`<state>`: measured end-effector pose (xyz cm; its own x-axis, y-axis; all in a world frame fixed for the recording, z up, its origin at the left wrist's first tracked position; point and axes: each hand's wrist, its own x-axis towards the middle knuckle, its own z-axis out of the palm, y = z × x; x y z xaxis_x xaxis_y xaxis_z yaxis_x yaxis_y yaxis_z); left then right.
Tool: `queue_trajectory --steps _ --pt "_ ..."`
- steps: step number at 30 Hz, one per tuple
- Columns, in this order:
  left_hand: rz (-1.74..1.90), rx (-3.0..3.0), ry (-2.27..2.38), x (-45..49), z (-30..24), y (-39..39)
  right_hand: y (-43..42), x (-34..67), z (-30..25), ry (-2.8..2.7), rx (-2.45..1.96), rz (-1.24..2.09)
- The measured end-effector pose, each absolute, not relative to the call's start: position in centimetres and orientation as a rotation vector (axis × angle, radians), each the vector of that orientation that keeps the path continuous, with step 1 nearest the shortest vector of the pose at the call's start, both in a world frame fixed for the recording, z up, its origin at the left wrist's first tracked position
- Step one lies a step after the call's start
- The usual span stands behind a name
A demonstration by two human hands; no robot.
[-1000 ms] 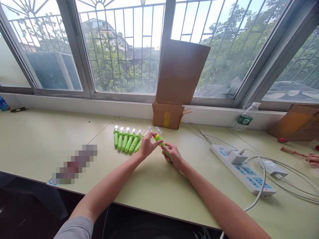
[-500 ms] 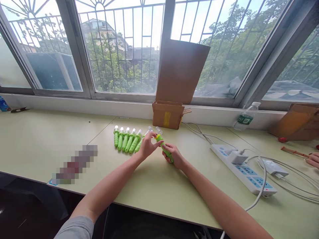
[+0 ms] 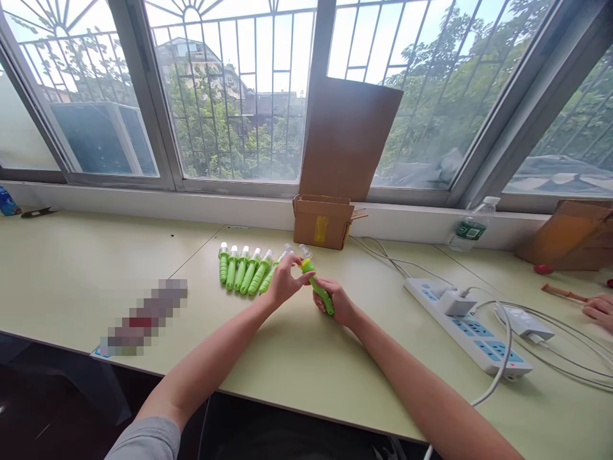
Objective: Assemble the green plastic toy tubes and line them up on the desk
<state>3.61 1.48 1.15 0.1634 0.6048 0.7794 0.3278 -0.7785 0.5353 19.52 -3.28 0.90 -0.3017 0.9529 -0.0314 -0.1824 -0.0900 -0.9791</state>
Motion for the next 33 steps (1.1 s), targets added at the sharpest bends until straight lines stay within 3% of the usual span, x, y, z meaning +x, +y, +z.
queue_trajectory --steps 10,18,33 --pt "1.648 2.037 0.930 3.99 0.97 0.63 -3.21 19.71 0.85 -1.326 -0.991 1.531" --pt "1.651 2.044 1.006 3.98 0.65 0.89 -3.30 19.17 0.42 -1.388 -1.066 1.327" --pt "1.686 2.113 0.879 4.01 0.98 1.26 -3.10 19.84 0.71 -1.303 -1.029 1.491"
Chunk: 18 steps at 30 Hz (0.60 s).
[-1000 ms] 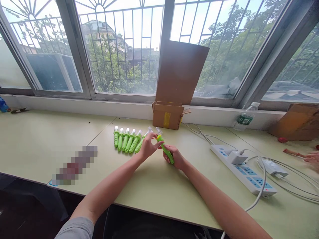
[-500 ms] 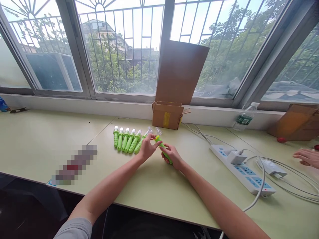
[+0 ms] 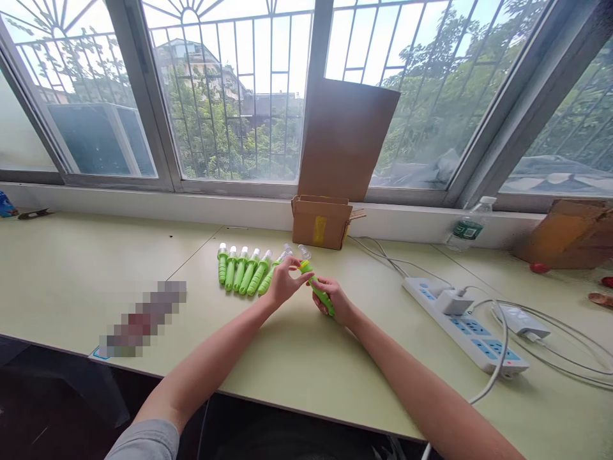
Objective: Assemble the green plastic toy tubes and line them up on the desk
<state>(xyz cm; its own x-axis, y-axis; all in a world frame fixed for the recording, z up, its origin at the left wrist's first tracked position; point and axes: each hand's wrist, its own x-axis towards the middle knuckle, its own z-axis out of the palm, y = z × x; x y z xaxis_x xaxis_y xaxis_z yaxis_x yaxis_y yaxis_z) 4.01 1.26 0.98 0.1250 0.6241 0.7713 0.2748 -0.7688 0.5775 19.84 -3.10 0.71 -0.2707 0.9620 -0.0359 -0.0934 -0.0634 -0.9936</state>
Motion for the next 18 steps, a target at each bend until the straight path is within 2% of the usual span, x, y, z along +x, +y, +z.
queue_trajectory --steps 10,18 --pt "1.679 2.087 0.864 4.07 0.98 1.16 -3.22 19.71 1.01 -1.276 -0.967 1.546" --pt "1.709 2.078 0.937 3.71 0.95 1.18 -3.54 19.03 0.98 -1.405 -1.069 1.344"
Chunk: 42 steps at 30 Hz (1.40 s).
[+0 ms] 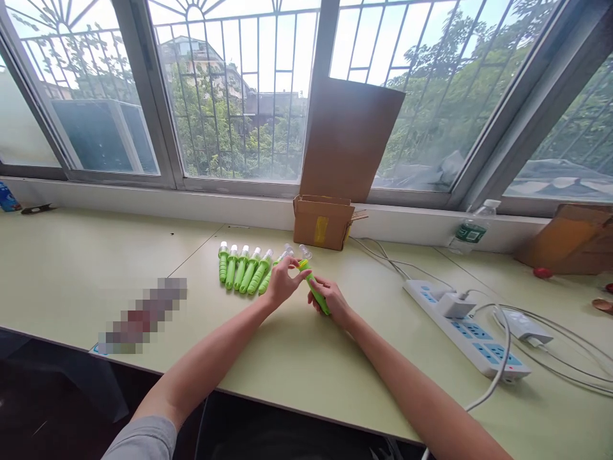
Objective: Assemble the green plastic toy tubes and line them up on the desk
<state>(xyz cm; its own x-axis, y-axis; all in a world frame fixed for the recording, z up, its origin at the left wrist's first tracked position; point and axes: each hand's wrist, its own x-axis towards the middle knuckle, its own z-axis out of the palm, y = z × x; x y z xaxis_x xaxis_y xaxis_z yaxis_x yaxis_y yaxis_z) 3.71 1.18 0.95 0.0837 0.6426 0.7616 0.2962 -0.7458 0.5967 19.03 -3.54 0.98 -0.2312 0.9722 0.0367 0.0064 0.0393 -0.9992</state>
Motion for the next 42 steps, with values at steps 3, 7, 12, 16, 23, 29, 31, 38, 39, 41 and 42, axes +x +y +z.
queue_trajectory --steps 3,7,12,16,23,29,31,38,39,41,42 --pt "1.738 2.140 0.959 3.6 1.1 1.0 -3.6 18.7 0.9 -1.409 -1.088 1.222" --pt "1.728 2.194 0.970 3.5 1.2 1.1 -3.4 18.8 0.6 -1.437 -1.091 1.128" --pt "1.669 2.238 0.929 3.4 1.2 1.2 -3.2 19.2 0.5 -1.393 -1.078 1.231" --pt "1.641 2.232 0.930 3.5 1.3 1.1 -3.2 19.4 0.6 -1.354 -1.065 1.274" --pt "1.637 2.233 0.920 3.5 1.2 1.1 -3.0 19.7 0.6 -1.304 -1.032 1.351" --pt "1.642 2.253 0.887 3.6 1.3 1.0 -2.7 20.0 0.2 -1.249 -1.022 1.374" --pt "1.654 2.261 0.876 3.6 1.3 1.0 -2.7 20.1 0.1 -1.246 -1.021 1.382" --pt "1.642 2.268 0.884 3.6 1.2 1.1 -2.8 19.8 0.5 -1.345 -1.000 1.354" --pt "1.637 2.266 0.885 3.6 1.3 1.1 -2.9 19.8 0.5 -1.357 -1.009 1.343" --pt "1.632 2.267 0.886 3.6 1.3 1.0 -3.0 19.9 0.6 -1.371 -1.028 1.331" --pt "1.632 2.266 0.887 3.7 1.3 1.0 -3.0 19.9 0.6 -1.374 -1.034 1.331"
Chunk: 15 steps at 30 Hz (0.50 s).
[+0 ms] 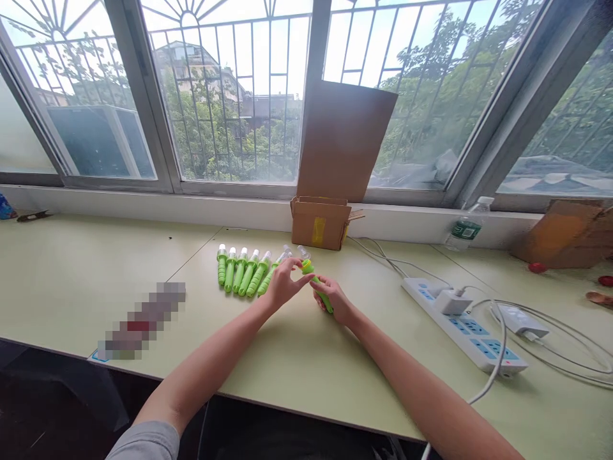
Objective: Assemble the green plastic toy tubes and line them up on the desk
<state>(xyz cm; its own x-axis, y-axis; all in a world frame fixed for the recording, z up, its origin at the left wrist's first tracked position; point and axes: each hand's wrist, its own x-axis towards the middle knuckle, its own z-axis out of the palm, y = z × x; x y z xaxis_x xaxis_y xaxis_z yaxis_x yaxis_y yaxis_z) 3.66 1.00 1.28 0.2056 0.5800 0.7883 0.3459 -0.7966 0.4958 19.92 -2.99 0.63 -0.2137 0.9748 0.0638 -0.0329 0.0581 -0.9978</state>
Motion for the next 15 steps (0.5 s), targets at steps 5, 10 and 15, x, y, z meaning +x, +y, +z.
queue_trajectory --steps 5,10,15 --pt "1.620 2.264 0.895 3.69 1.25 0.97 -3.01 20.09 0.60 -1.351 -1.042 1.344" --pt "1.620 2.263 0.913 3.70 1.12 1.14 -2.78 19.95 0.51 -1.314 -1.043 1.330" --pt "1.615 2.258 0.884 3.87 1.04 1.39 -2.61 20.01 0.35 -1.249 -1.050 1.351"
